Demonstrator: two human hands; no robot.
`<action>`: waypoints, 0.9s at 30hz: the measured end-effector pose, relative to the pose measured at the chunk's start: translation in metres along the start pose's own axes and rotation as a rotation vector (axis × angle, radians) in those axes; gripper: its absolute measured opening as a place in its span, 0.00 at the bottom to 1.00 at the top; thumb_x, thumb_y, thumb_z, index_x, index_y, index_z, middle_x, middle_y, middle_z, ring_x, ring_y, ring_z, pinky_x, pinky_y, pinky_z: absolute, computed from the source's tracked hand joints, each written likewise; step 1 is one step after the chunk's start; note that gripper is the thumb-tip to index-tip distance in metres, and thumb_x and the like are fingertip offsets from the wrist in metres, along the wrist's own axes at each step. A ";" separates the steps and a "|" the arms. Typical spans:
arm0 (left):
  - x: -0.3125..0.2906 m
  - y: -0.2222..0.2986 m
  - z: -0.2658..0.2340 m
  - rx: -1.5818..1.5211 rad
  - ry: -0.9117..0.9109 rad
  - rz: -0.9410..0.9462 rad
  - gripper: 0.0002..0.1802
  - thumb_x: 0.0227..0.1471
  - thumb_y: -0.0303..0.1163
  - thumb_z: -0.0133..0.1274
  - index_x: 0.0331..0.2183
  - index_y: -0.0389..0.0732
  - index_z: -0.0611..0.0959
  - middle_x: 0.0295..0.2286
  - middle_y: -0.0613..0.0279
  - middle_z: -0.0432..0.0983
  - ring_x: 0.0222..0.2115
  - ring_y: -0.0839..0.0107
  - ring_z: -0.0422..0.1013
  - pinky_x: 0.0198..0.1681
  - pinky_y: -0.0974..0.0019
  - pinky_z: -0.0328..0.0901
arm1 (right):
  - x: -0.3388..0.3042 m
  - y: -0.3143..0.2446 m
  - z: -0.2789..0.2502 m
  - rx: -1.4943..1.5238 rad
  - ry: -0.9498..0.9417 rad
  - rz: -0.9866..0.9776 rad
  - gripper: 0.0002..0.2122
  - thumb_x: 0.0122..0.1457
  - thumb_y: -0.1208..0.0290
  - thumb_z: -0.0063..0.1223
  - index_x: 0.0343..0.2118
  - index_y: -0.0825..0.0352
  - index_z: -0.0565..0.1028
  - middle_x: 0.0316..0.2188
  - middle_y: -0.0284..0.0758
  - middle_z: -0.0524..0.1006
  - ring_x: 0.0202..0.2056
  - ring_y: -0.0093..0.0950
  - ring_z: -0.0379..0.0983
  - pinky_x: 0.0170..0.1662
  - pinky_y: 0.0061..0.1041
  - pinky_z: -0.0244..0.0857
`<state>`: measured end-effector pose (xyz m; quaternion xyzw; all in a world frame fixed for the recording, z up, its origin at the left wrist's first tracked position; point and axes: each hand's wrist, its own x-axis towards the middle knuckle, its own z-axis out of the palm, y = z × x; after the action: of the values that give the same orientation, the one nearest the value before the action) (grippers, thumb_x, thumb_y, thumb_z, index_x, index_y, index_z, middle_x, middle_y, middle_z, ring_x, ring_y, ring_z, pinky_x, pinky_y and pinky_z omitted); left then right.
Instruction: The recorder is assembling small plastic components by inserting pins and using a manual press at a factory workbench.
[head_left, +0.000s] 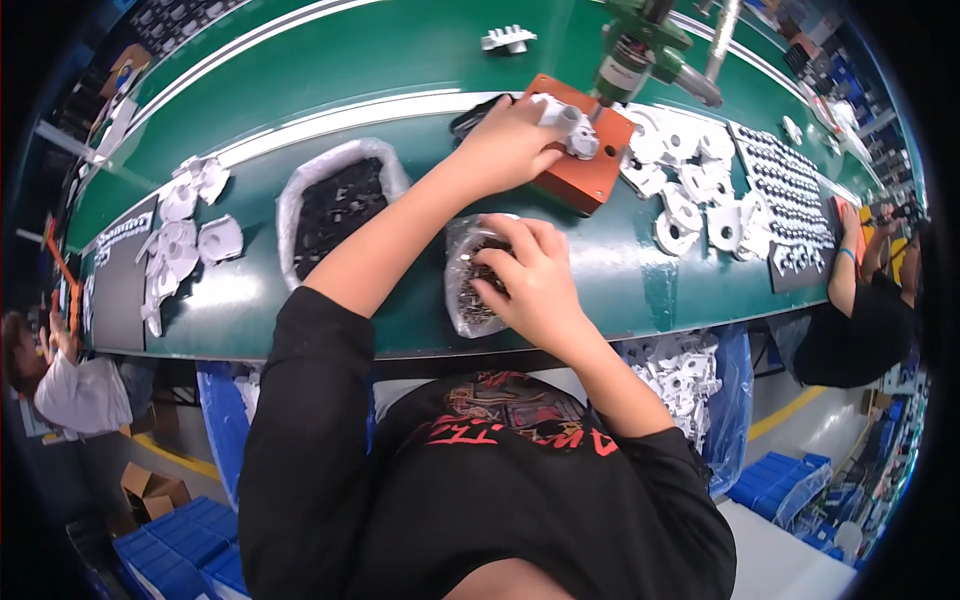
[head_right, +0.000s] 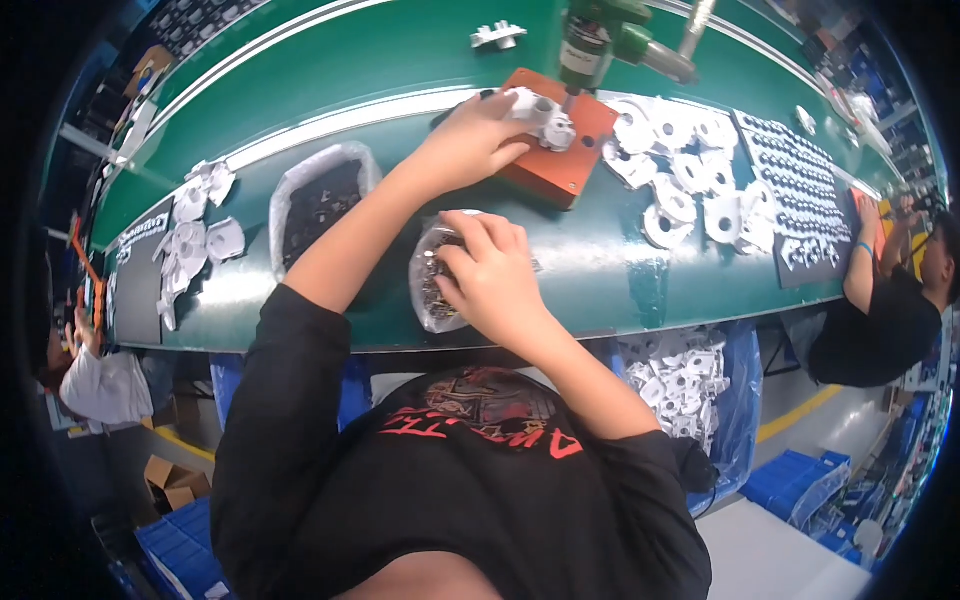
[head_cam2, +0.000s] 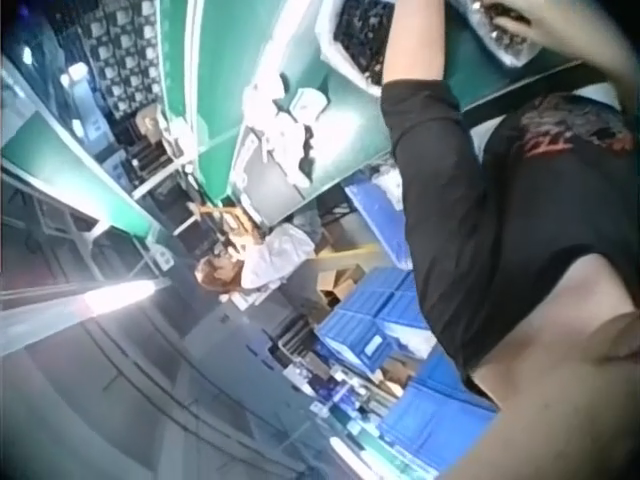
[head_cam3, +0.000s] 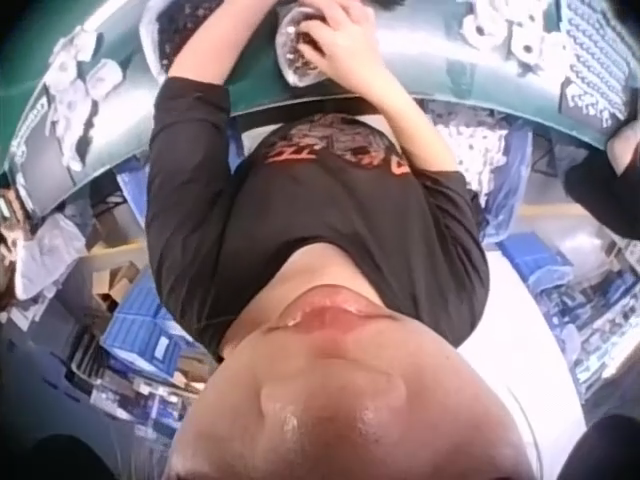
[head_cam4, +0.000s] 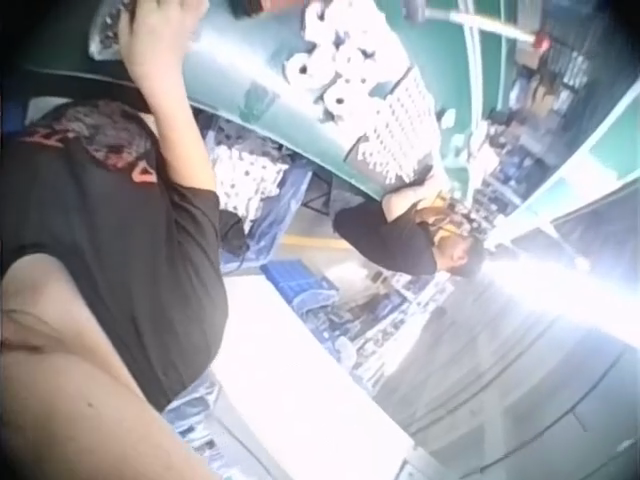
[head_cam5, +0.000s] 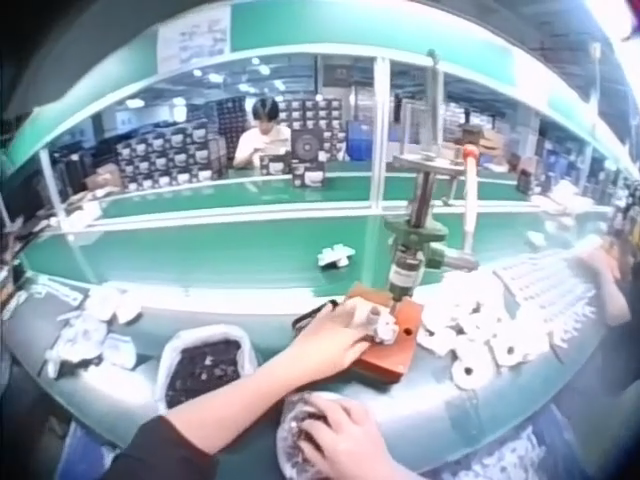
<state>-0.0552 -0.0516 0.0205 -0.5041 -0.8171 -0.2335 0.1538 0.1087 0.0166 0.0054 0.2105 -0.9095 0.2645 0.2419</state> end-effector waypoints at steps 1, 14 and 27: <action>-0.010 0.001 -0.008 -0.159 0.050 -0.027 0.16 0.49 0.37 0.50 0.38 0.38 0.78 0.36 0.50 0.73 0.37 0.57 0.70 0.47 0.59 0.61 | 0.000 0.000 0.000 -0.012 -0.001 0.005 0.12 0.37 0.73 0.61 0.28 0.62 0.73 0.46 0.33 0.69 0.45 0.37 0.63 0.47 0.36 0.57; -0.187 -0.046 -0.123 0.097 -0.140 -0.646 0.08 0.42 0.31 0.57 0.29 0.42 0.79 0.28 0.56 0.68 0.36 0.57 0.65 0.41 0.58 0.60 | 0.006 -0.009 -0.001 -0.064 -0.033 0.014 0.08 0.37 0.73 0.60 0.22 0.62 0.73 0.45 0.32 0.69 0.45 0.36 0.61 0.46 0.36 0.54; -0.187 -0.048 -0.119 -0.051 0.157 -0.634 0.06 0.44 0.26 0.54 0.24 0.37 0.72 0.30 0.58 0.71 0.30 0.66 0.69 0.34 0.66 0.63 | 0.000 0.000 0.001 0.059 0.060 0.034 0.09 0.40 0.78 0.59 0.27 0.68 0.73 0.46 0.33 0.71 0.43 0.36 0.64 0.47 0.33 0.57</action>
<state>-0.0136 -0.2746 0.0190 -0.2088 -0.9128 -0.3285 0.1235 0.1078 0.0161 0.0047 0.1940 -0.8972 0.3012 0.2581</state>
